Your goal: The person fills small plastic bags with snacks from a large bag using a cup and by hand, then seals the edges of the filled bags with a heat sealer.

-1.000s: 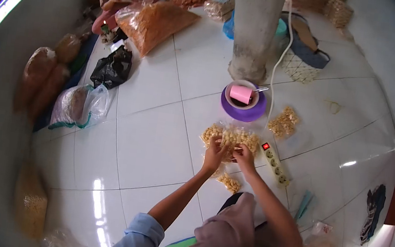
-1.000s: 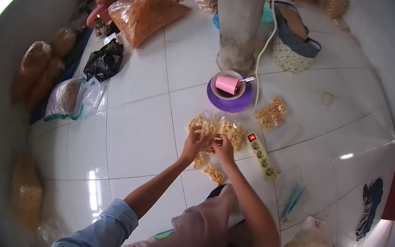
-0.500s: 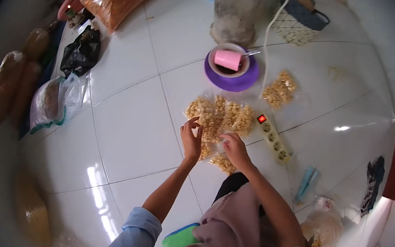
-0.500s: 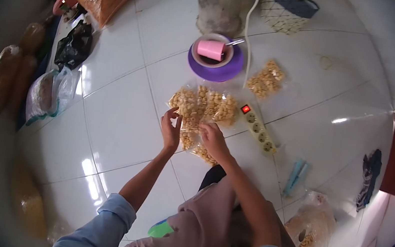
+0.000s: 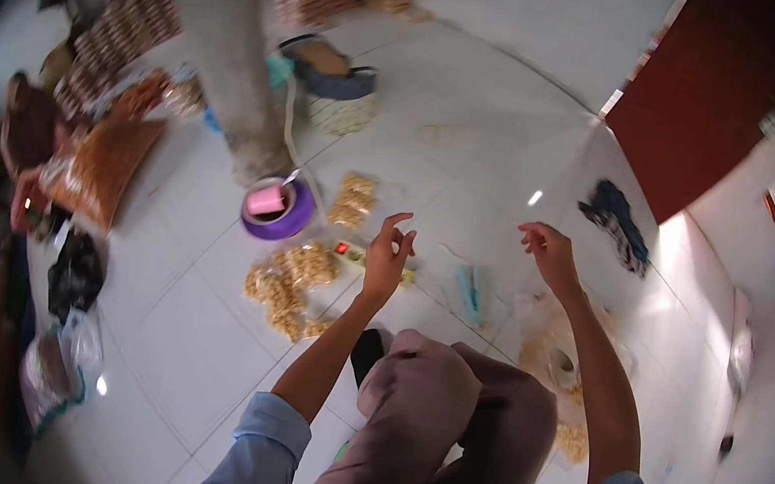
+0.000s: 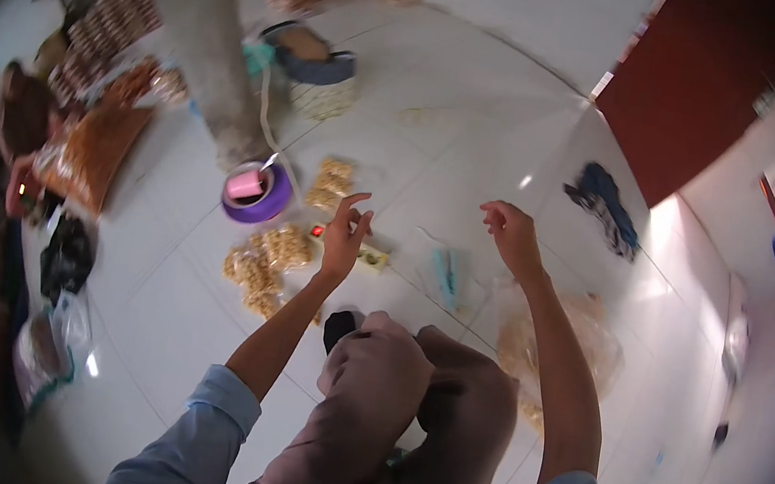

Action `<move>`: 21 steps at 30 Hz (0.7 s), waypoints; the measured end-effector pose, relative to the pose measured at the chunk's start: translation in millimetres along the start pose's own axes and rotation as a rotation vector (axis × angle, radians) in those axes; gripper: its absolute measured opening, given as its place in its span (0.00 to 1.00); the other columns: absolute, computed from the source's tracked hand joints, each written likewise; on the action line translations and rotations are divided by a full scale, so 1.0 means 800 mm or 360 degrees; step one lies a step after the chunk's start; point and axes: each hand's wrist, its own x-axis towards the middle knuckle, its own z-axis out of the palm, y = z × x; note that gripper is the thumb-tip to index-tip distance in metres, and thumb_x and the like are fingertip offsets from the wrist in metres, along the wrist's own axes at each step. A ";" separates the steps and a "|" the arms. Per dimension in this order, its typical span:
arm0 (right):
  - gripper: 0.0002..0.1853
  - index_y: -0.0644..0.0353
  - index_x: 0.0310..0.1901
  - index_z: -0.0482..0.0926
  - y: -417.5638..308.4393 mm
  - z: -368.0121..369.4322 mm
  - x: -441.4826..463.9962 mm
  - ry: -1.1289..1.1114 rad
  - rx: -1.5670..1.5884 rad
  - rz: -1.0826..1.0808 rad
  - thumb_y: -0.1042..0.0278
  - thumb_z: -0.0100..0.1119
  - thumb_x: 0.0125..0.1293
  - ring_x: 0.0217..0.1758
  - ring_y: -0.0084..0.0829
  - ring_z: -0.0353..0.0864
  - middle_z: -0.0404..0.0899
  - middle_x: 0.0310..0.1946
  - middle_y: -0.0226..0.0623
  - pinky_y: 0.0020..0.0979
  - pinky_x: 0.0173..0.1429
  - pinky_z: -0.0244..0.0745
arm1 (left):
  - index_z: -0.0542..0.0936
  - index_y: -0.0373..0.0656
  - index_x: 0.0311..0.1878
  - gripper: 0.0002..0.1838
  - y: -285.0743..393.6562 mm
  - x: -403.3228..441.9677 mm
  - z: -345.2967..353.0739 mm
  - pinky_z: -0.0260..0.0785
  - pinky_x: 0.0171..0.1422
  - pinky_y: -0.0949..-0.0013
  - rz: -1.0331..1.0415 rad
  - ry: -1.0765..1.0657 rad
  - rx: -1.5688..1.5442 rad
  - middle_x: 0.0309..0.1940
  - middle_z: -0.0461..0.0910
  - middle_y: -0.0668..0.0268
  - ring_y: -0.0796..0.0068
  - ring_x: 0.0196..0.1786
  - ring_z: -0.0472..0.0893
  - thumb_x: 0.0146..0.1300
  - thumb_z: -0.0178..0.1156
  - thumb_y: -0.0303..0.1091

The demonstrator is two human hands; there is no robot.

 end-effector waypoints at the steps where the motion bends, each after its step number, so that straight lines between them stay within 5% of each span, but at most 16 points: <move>1: 0.08 0.61 0.40 0.78 0.000 -0.023 -0.014 0.0126 0.0072 0.0050 0.75 0.48 0.63 0.23 0.24 0.74 0.77 0.23 0.36 0.25 0.32 0.71 | 0.71 0.47 0.53 0.14 0.017 0.003 0.024 0.59 0.27 0.77 0.0120 -0.0076 -0.0091 0.16 0.70 0.70 0.84 0.20 0.68 0.63 0.54 0.30; 6: 0.09 0.61 0.39 0.79 0.025 -0.091 -0.084 0.0517 0.0283 0.0270 0.75 0.48 0.63 0.23 0.22 0.73 0.76 0.22 0.35 0.23 0.30 0.69 | 0.74 0.44 0.47 0.11 0.088 -0.002 0.110 0.63 0.27 0.76 0.0306 -0.0569 -0.0254 0.19 0.72 0.68 0.81 0.23 0.72 0.62 0.54 0.26; 10: 0.09 0.61 0.38 0.79 0.133 -0.014 -0.146 0.0699 0.0208 0.0539 0.76 0.47 0.62 0.24 0.25 0.75 0.77 0.23 0.36 0.24 0.30 0.70 | 0.75 0.44 0.47 0.10 0.036 -0.014 0.137 0.64 0.28 0.77 0.0059 -0.0720 -0.0203 0.18 0.72 0.69 0.84 0.22 0.71 0.62 0.53 0.27; 14: 0.08 0.61 0.36 0.79 0.178 0.064 -0.152 0.0289 0.0339 0.0771 0.74 0.50 0.59 0.28 0.30 0.78 0.78 0.27 0.40 0.31 0.37 0.73 | 0.76 0.45 0.44 0.08 -0.057 -0.024 0.138 0.66 0.30 0.74 -0.0079 -0.0677 -0.0071 0.20 0.75 0.65 0.77 0.23 0.76 0.61 0.54 0.29; 16: 0.07 0.59 0.37 0.80 0.230 0.148 -0.140 -0.0352 0.0224 0.0514 0.71 0.52 0.59 0.30 0.30 0.78 0.78 0.29 0.39 0.29 0.33 0.72 | 0.77 0.45 0.43 0.08 -0.135 -0.030 0.125 0.67 0.32 0.73 -0.0265 -0.0631 0.0064 0.24 0.77 0.65 0.74 0.26 0.77 0.60 0.55 0.29; 17: 0.07 0.59 0.37 0.80 0.237 0.164 -0.139 -0.0348 0.0227 0.0508 0.71 0.52 0.59 0.30 0.30 0.78 0.78 0.29 0.39 0.29 0.33 0.72 | 0.77 0.45 0.42 0.08 -0.146 -0.033 0.119 0.68 0.35 0.71 -0.0307 -0.0598 0.0161 0.27 0.78 0.65 0.72 0.30 0.78 0.60 0.55 0.30; 19: 0.09 0.61 0.39 0.78 0.269 0.238 -0.109 -0.0938 0.0220 0.0283 0.67 0.55 0.58 0.36 0.41 0.77 0.76 0.35 0.46 0.37 0.40 0.72 | 0.77 0.46 0.42 0.08 -0.224 -0.025 0.111 0.67 0.41 0.66 -0.0372 -0.0612 0.0477 0.30 0.78 0.65 0.70 0.35 0.78 0.59 0.55 0.31; 21: 0.11 0.62 0.41 0.76 0.280 0.292 -0.086 -0.1024 0.0199 0.0257 0.66 0.55 0.58 0.38 0.44 0.76 0.76 0.36 0.47 0.39 0.44 0.71 | 0.77 0.46 0.42 0.08 -0.266 -0.028 0.105 0.67 0.46 0.61 -0.0389 -0.0663 0.0795 0.33 0.78 0.66 0.68 0.41 0.77 0.59 0.55 0.33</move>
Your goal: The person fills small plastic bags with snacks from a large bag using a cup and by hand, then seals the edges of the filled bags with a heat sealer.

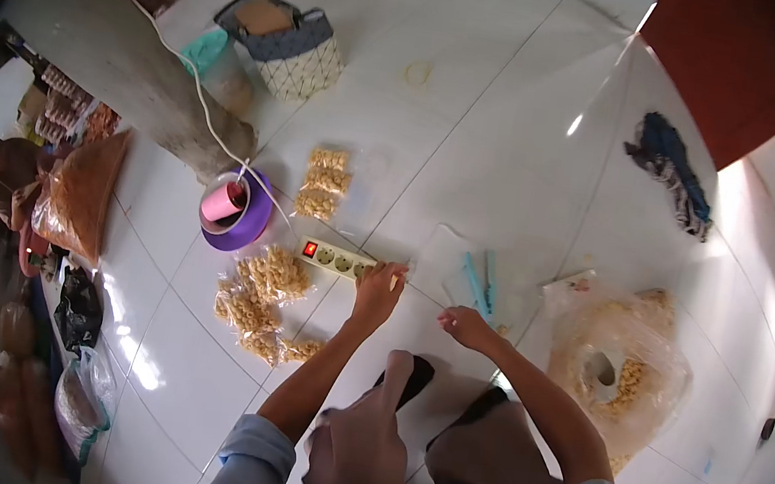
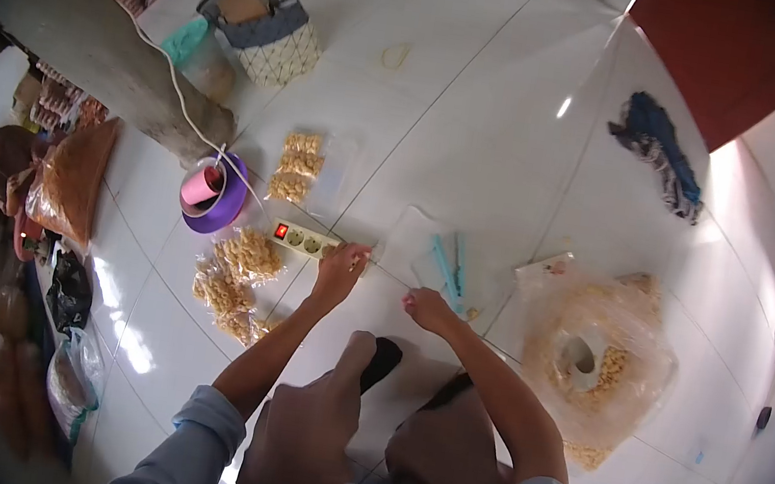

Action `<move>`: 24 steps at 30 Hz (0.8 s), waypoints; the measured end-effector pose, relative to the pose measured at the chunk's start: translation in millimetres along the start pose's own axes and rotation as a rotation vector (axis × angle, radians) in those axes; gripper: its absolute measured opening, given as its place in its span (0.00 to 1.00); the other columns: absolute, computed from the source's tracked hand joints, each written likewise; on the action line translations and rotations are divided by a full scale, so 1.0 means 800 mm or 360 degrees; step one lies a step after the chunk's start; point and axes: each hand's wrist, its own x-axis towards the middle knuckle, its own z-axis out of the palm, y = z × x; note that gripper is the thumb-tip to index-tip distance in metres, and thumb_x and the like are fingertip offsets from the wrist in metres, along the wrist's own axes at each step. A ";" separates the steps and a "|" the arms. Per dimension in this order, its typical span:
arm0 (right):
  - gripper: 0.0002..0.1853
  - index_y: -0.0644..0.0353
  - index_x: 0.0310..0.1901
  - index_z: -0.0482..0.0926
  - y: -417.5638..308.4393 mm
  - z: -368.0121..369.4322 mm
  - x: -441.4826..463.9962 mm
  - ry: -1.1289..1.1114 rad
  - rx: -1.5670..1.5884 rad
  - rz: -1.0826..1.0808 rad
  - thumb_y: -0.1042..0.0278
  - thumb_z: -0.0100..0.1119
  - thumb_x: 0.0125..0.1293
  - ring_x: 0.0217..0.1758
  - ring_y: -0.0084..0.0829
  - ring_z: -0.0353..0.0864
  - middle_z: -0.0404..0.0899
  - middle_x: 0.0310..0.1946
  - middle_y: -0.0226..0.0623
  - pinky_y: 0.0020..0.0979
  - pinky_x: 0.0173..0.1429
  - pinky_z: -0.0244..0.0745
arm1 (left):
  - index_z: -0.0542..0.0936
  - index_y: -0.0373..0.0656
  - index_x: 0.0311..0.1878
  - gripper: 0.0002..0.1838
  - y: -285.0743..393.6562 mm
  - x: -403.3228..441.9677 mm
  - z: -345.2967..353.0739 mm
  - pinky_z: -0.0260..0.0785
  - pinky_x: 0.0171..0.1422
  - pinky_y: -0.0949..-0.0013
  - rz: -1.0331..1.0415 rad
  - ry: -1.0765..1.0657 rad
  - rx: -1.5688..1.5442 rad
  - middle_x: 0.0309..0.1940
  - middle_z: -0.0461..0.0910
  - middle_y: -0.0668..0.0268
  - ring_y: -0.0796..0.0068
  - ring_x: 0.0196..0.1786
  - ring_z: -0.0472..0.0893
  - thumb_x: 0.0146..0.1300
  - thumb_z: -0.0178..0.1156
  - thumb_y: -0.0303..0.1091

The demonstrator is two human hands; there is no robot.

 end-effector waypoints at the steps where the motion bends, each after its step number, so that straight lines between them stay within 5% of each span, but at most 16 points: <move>1: 0.14 0.63 0.43 0.75 0.003 0.013 0.028 -0.0051 -0.0057 -0.0012 0.65 0.56 0.58 0.41 0.46 0.75 0.75 0.38 0.49 0.40 0.47 0.70 | 0.77 0.46 0.42 0.09 -0.012 0.011 0.009 0.62 0.50 0.55 0.0039 0.0074 0.0244 0.35 0.78 0.67 0.66 0.46 0.74 0.58 0.55 0.34; 5: 0.17 0.68 0.49 0.70 0.011 0.053 0.095 0.0800 -0.0034 -0.0024 0.70 0.52 0.60 0.40 0.45 0.75 0.76 0.35 0.46 0.37 0.49 0.69 | 0.77 0.47 0.42 0.10 -0.045 0.053 0.045 0.53 0.53 0.46 0.0351 0.0187 0.0776 0.33 0.77 0.67 0.62 0.50 0.70 0.56 0.54 0.34; 7: 0.15 0.68 0.48 0.72 0.013 0.062 0.118 0.0964 0.0387 0.0383 0.72 0.50 0.61 0.36 0.38 0.77 0.78 0.34 0.43 0.31 0.46 0.70 | 0.79 0.49 0.41 0.09 -0.040 0.070 0.057 0.53 0.51 0.50 0.0236 -0.0122 0.0898 0.32 0.79 0.67 0.63 0.46 0.73 0.58 0.52 0.32; 8: 0.15 0.68 0.48 0.72 0.015 0.071 0.116 0.0932 0.0398 0.0444 0.72 0.50 0.61 0.36 0.38 0.77 0.78 0.34 0.43 0.31 0.46 0.70 | 0.79 0.50 0.40 0.09 -0.015 0.072 0.051 0.51 0.50 0.55 0.0000 -0.0312 0.0847 0.31 0.80 0.68 0.66 0.45 0.73 0.57 0.53 0.31; 11: 0.13 0.68 0.46 0.74 -0.001 0.060 0.128 0.0853 0.0705 0.0657 0.75 0.50 0.61 0.34 0.29 0.78 0.79 0.34 0.38 0.25 0.44 0.70 | 0.80 0.51 0.39 0.08 -0.020 0.067 0.052 0.47 0.52 0.56 0.0077 -0.0158 0.0609 0.30 0.81 0.69 0.68 0.43 0.74 0.56 0.54 0.30; 13: 0.12 0.69 0.44 0.75 -0.019 0.044 0.129 0.0764 0.1043 0.0923 0.78 0.50 0.59 0.35 0.23 0.77 0.79 0.34 0.35 0.24 0.43 0.70 | 0.79 0.46 0.34 0.06 -0.017 0.068 0.043 0.56 0.46 0.54 0.0211 0.0009 0.0577 0.27 0.80 0.64 0.64 0.39 0.75 0.54 0.54 0.28; 16: 0.11 0.68 0.42 0.75 -0.063 0.016 0.124 0.0803 0.1271 0.0834 0.80 0.50 0.57 0.36 0.24 0.77 0.79 0.33 0.35 0.23 0.43 0.69 | 0.78 0.42 0.35 0.05 -0.017 0.066 0.015 0.67 0.42 0.56 0.0098 -0.0043 0.0138 0.27 0.80 0.62 0.63 0.36 0.77 0.55 0.56 0.26; 18: 0.10 0.67 0.41 0.75 -0.085 0.007 0.131 0.0787 0.1260 0.0666 0.80 0.51 0.57 0.37 0.25 0.77 0.79 0.33 0.36 0.24 0.44 0.70 | 0.76 0.38 0.39 0.09 -0.021 0.061 -0.003 0.75 0.40 0.67 -0.0084 -0.0074 -0.0675 0.30 0.80 0.64 0.70 0.36 0.80 0.53 0.61 0.23; 24: 0.07 0.65 0.36 0.75 -0.122 0.025 0.125 0.0799 0.0916 0.0193 0.83 0.56 0.54 0.39 0.28 0.79 0.77 0.34 0.37 0.27 0.45 0.74 | 0.73 0.38 0.37 0.12 -0.037 0.043 -0.046 0.76 0.40 0.73 -0.0077 0.0009 -0.0750 0.34 0.78 0.64 0.75 0.36 0.80 0.49 0.64 0.20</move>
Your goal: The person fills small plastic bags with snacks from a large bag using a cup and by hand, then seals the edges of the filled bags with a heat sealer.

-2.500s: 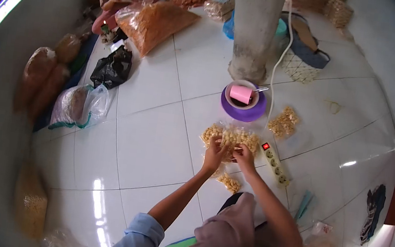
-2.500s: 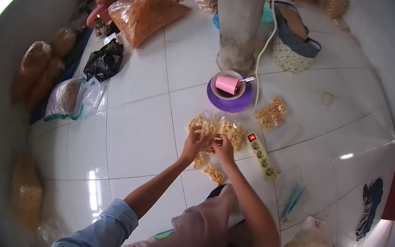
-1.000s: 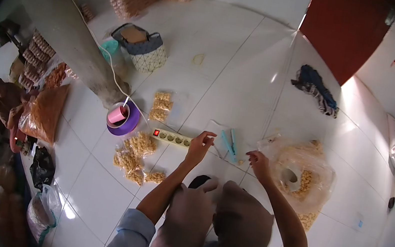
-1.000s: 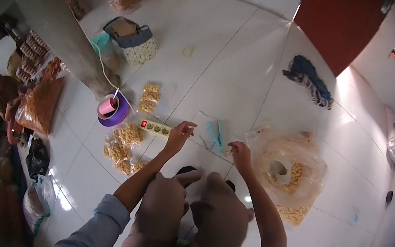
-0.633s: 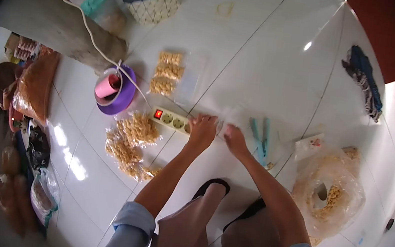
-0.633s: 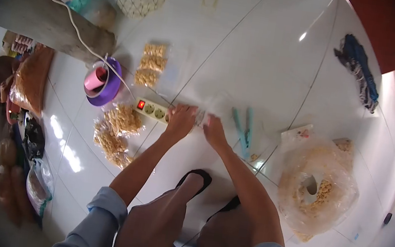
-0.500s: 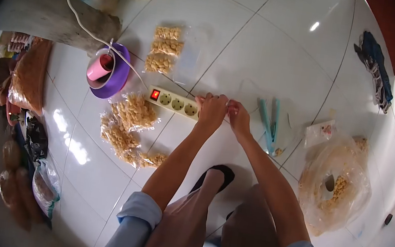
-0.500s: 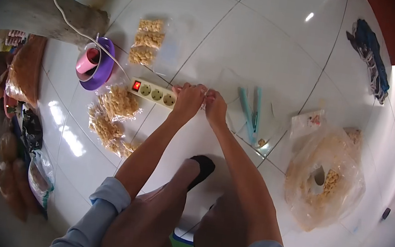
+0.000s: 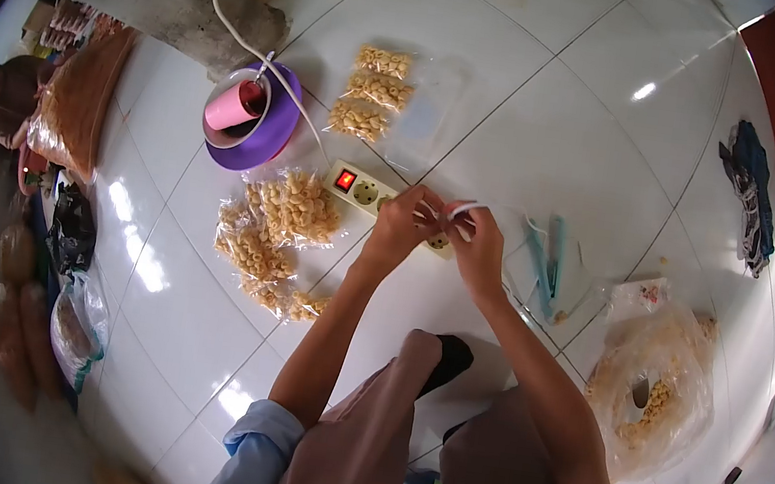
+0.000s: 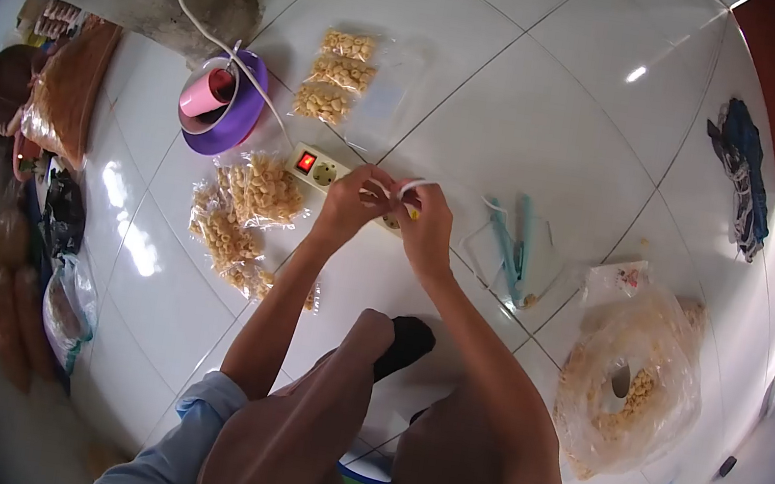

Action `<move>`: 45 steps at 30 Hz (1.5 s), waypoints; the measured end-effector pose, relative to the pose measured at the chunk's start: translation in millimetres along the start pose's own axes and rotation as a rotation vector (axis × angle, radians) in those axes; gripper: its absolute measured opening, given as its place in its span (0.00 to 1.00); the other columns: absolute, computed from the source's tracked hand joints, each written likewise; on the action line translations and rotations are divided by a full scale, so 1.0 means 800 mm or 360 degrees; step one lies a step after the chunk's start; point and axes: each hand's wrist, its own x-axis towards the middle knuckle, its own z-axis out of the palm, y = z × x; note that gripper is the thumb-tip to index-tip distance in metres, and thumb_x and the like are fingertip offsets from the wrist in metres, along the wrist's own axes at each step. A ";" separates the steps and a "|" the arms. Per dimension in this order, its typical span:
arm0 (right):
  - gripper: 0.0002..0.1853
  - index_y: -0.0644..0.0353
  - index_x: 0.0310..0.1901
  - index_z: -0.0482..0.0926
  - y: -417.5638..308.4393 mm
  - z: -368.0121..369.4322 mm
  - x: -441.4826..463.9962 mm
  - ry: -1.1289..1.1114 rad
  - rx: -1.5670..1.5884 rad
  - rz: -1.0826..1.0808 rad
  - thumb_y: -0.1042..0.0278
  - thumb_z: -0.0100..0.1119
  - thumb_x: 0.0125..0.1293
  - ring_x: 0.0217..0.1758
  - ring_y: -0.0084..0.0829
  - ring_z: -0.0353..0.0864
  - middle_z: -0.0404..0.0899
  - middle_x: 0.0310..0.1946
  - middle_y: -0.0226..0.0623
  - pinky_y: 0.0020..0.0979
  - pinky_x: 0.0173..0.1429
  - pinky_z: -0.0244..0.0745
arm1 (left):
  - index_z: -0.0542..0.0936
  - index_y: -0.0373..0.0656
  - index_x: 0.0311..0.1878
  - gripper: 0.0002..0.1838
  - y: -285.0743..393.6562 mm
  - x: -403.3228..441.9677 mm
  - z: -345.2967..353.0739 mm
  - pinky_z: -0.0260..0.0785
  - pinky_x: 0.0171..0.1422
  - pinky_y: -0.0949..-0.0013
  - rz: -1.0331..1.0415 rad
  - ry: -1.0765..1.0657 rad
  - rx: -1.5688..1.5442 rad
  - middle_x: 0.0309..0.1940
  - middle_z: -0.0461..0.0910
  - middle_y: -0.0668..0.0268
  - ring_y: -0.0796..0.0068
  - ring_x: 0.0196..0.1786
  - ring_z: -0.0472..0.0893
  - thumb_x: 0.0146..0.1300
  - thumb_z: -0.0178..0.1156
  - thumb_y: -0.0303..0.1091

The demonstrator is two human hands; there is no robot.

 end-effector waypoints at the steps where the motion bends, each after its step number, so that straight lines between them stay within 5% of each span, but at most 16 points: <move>1: 0.08 0.65 0.36 0.74 0.007 0.002 -0.008 -0.0004 -0.0136 -0.0232 0.84 0.57 0.53 0.39 0.29 0.79 0.77 0.34 0.37 0.28 0.44 0.75 | 0.73 0.38 0.38 0.14 -0.003 -0.007 -0.001 0.76 0.38 0.74 -0.0056 -0.0049 -0.0120 0.34 0.78 0.64 0.76 0.35 0.80 0.48 0.65 0.21; 2: 0.10 0.64 0.36 0.74 0.018 -0.001 -0.016 -0.0013 -0.0405 -0.0276 0.85 0.59 0.51 0.39 0.32 0.80 0.76 0.34 0.38 0.28 0.44 0.76 | 0.71 0.41 0.40 0.20 -0.010 -0.020 0.009 0.73 0.39 0.66 -0.0020 0.0003 0.0091 0.35 0.78 0.63 0.67 0.34 0.79 0.44 0.68 0.23; 6: 0.11 0.65 0.35 0.73 0.042 -0.004 -0.026 -0.0002 -0.0348 -0.0312 0.86 0.59 0.50 0.39 0.35 0.80 0.77 0.34 0.39 0.29 0.44 0.76 | 0.73 0.47 0.39 0.22 -0.027 -0.037 0.024 0.61 0.51 0.60 0.0208 0.0167 0.0584 0.36 0.78 0.70 0.63 0.45 0.72 0.38 0.70 0.30; 9: 0.11 0.63 0.36 0.72 0.052 -0.001 -0.026 -0.0037 -0.0401 -0.0484 0.83 0.60 0.50 0.37 0.41 0.78 0.75 0.35 0.41 0.36 0.39 0.73 | 0.73 0.47 0.39 0.21 -0.031 -0.044 0.028 0.61 0.49 0.61 0.0258 0.0299 0.0787 0.36 0.78 0.71 0.64 0.45 0.72 0.40 0.69 0.31; 16: 0.09 0.63 0.36 0.72 0.048 -0.001 -0.018 -0.0040 -0.0509 -0.0516 0.84 0.55 0.53 0.38 0.43 0.76 0.74 0.35 0.43 0.38 0.39 0.73 | 0.75 0.48 0.37 0.18 -0.041 -0.039 0.034 0.61 0.48 0.62 0.0313 0.0485 0.0740 0.36 0.78 0.75 0.68 0.39 0.72 0.40 0.69 0.28; 26: 0.06 0.66 0.35 0.72 0.028 -0.006 -0.015 -0.0244 -0.0695 -0.0457 0.83 0.51 0.55 0.42 0.46 0.74 0.74 0.36 0.44 0.40 0.44 0.72 | 0.75 0.50 0.43 0.22 -0.040 -0.047 0.035 0.59 0.49 0.63 0.0167 0.0425 0.0734 0.39 0.78 0.73 0.68 0.46 0.71 0.41 0.69 0.30; 45: 0.10 0.62 0.38 0.71 0.050 -0.001 -0.015 -0.0251 -0.0978 -0.0643 0.78 0.57 0.53 0.46 0.41 0.72 0.73 0.37 0.40 0.38 0.44 0.74 | 0.78 0.48 0.40 0.18 -0.042 -0.050 0.033 0.61 0.49 0.62 0.0341 0.0419 0.0902 0.37 0.77 0.71 0.65 0.45 0.71 0.42 0.66 0.28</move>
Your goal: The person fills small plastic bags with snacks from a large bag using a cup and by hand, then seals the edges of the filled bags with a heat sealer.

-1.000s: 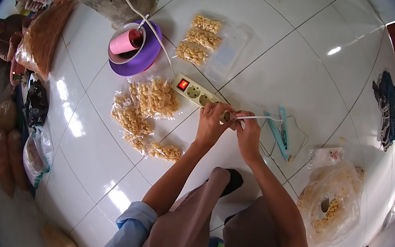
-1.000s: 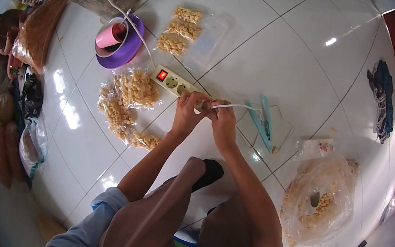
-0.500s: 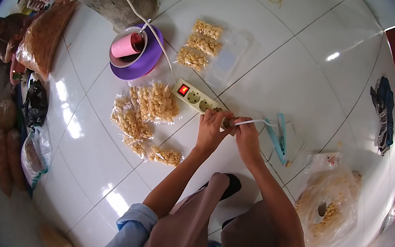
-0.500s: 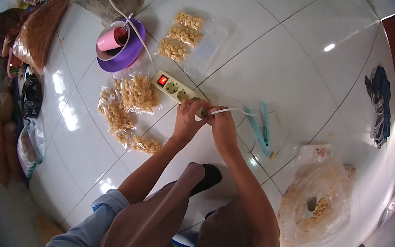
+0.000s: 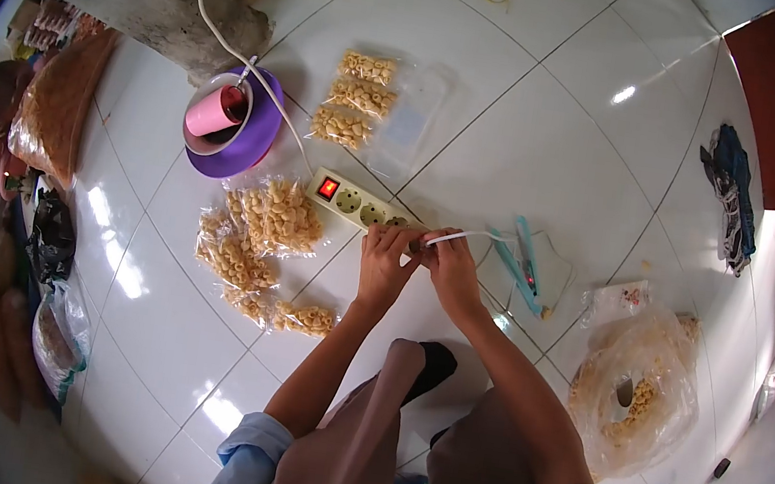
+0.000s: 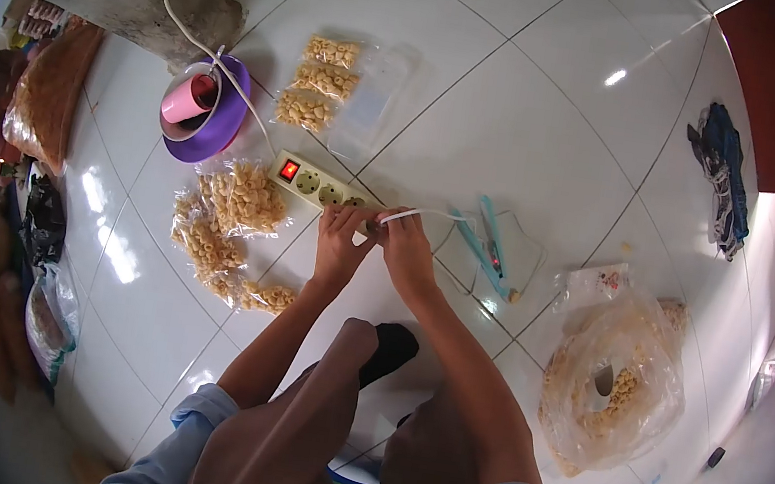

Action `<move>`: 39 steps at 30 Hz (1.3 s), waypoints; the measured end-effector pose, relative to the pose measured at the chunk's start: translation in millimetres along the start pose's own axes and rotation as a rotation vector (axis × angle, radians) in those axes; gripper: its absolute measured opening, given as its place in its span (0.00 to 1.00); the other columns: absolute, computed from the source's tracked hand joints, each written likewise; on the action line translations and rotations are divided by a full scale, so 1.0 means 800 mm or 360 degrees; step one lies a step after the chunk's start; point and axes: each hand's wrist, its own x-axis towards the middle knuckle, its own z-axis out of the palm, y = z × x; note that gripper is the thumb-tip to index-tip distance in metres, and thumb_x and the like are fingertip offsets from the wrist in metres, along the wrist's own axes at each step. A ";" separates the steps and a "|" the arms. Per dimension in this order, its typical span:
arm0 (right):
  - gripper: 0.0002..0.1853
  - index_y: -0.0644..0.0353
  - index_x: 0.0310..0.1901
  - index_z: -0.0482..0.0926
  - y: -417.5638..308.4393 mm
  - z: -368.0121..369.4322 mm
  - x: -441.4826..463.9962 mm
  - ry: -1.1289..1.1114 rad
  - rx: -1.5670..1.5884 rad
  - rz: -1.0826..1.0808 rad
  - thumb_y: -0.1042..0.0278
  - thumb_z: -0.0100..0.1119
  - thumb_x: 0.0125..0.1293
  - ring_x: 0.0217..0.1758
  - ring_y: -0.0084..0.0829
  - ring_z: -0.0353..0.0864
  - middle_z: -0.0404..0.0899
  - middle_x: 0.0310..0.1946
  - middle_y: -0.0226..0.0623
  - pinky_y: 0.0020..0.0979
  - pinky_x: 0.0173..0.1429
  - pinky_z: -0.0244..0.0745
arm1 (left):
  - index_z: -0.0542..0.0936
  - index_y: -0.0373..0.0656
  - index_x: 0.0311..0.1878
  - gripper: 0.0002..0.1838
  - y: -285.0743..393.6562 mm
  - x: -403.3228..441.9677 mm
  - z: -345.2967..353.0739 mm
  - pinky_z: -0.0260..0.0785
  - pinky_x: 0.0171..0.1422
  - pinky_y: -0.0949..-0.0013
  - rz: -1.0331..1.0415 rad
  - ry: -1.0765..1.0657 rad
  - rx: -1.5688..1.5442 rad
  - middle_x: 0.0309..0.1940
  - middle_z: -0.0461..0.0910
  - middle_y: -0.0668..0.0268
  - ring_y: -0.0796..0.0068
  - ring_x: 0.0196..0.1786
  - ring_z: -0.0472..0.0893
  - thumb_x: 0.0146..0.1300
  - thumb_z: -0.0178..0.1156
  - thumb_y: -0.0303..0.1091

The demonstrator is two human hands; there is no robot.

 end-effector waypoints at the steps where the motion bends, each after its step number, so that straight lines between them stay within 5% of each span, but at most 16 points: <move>1: 0.12 0.62 0.39 0.71 0.001 0.001 -0.001 0.0020 0.0163 0.0057 0.80 0.57 0.52 0.45 0.42 0.72 0.72 0.38 0.41 0.38 0.43 0.74 | 0.78 0.48 0.40 0.17 0.000 0.000 0.000 0.61 0.49 0.62 0.0003 0.0009 0.0008 0.36 0.77 0.71 0.65 0.44 0.70 0.42 0.66 0.28; 5: 0.16 0.62 0.43 0.70 0.004 0.005 -0.004 0.0055 0.0589 0.0220 0.82 0.58 0.52 0.44 0.42 0.72 0.68 0.42 0.43 0.36 0.44 0.73 | 0.78 0.49 0.40 0.17 -0.004 -0.003 0.001 0.61 0.49 0.62 -0.0006 0.0007 -0.0038 0.36 0.76 0.71 0.65 0.44 0.70 0.42 0.66 0.29; 14: 0.21 0.60 0.48 0.69 0.005 0.005 -0.006 0.0082 0.0443 0.0173 0.79 0.61 0.51 0.50 0.44 0.70 0.64 0.47 0.45 0.36 0.50 0.72 | 0.78 0.50 0.41 0.19 -0.006 -0.006 0.004 0.62 0.50 0.62 0.0030 0.0041 0.0055 0.39 0.75 0.72 0.65 0.45 0.69 0.41 0.68 0.30; 19: 0.24 0.59 0.51 0.69 0.012 0.006 -0.017 0.0200 0.0355 0.0213 0.79 0.62 0.51 0.51 0.43 0.69 0.64 0.47 0.45 0.36 0.52 0.70 | 0.74 0.46 0.46 0.25 0.002 -0.003 -0.011 0.64 0.50 0.59 0.0015 0.0061 0.0010 0.41 0.72 0.63 0.61 0.45 0.69 0.39 0.69 0.27; 22: 0.24 0.59 0.51 0.69 0.020 -0.027 -0.050 0.0168 0.0165 0.0301 0.77 0.62 0.51 0.50 0.43 0.69 0.65 0.46 0.44 0.36 0.52 0.68 | 0.72 0.43 0.47 0.26 0.006 -0.014 -0.015 0.64 0.48 0.58 -0.0055 0.0190 -0.0142 0.41 0.70 0.62 0.60 0.45 0.69 0.41 0.69 0.27; 26: 0.21 0.60 0.48 0.72 0.040 -0.122 -0.131 -0.0036 0.0116 0.0271 0.75 0.62 0.51 0.48 0.43 0.69 0.67 0.44 0.44 0.34 0.51 0.69 | 0.72 0.44 0.44 0.20 0.054 -0.039 -0.022 0.58 0.52 0.60 -0.0026 -0.0086 -0.0319 0.38 0.73 0.67 0.65 0.46 0.70 0.48 0.66 0.29; 32: 0.14 0.57 0.48 0.74 0.016 -0.312 -0.269 0.0955 0.0103 0.1149 0.76 0.54 0.60 0.35 0.30 0.77 0.75 0.32 0.39 0.30 0.40 0.72 | 0.72 0.47 0.48 0.19 0.202 -0.018 -0.007 0.56 0.55 0.60 0.0772 -0.0493 -0.0557 0.20 0.70 0.75 0.75 0.35 0.74 0.52 0.64 0.30; 36: 0.11 0.58 0.46 0.75 0.026 -0.358 -0.373 0.1366 -0.0402 0.0994 0.75 0.52 0.62 0.33 0.29 0.78 0.76 0.30 0.39 0.28 0.37 0.72 | 0.70 0.48 0.51 0.19 0.305 -0.040 0.015 0.55 0.56 0.61 0.1121 -0.0794 -0.0644 0.23 0.71 0.75 0.75 0.34 0.74 0.56 0.61 0.31; 38: 0.10 0.59 0.45 0.76 0.010 -0.355 -0.412 0.1426 0.0213 0.1143 0.74 0.50 0.63 0.31 0.28 0.77 0.77 0.29 0.39 0.27 0.37 0.71 | 0.70 0.49 0.52 0.18 0.337 -0.068 0.030 0.55 0.57 0.61 0.1148 -0.1144 -0.0592 0.24 0.71 0.74 0.74 0.34 0.74 0.58 0.59 0.32; 39: 0.09 0.60 0.43 0.77 0.026 -0.342 -0.433 0.1429 0.0057 0.1192 0.74 0.50 0.63 0.31 0.28 0.77 0.77 0.30 0.39 0.26 0.35 0.70 | 0.70 0.49 0.52 0.18 0.348 -0.079 0.036 0.55 0.57 0.61 0.1181 -0.1311 -0.0422 0.23 0.71 0.72 0.73 0.35 0.74 0.59 0.57 0.34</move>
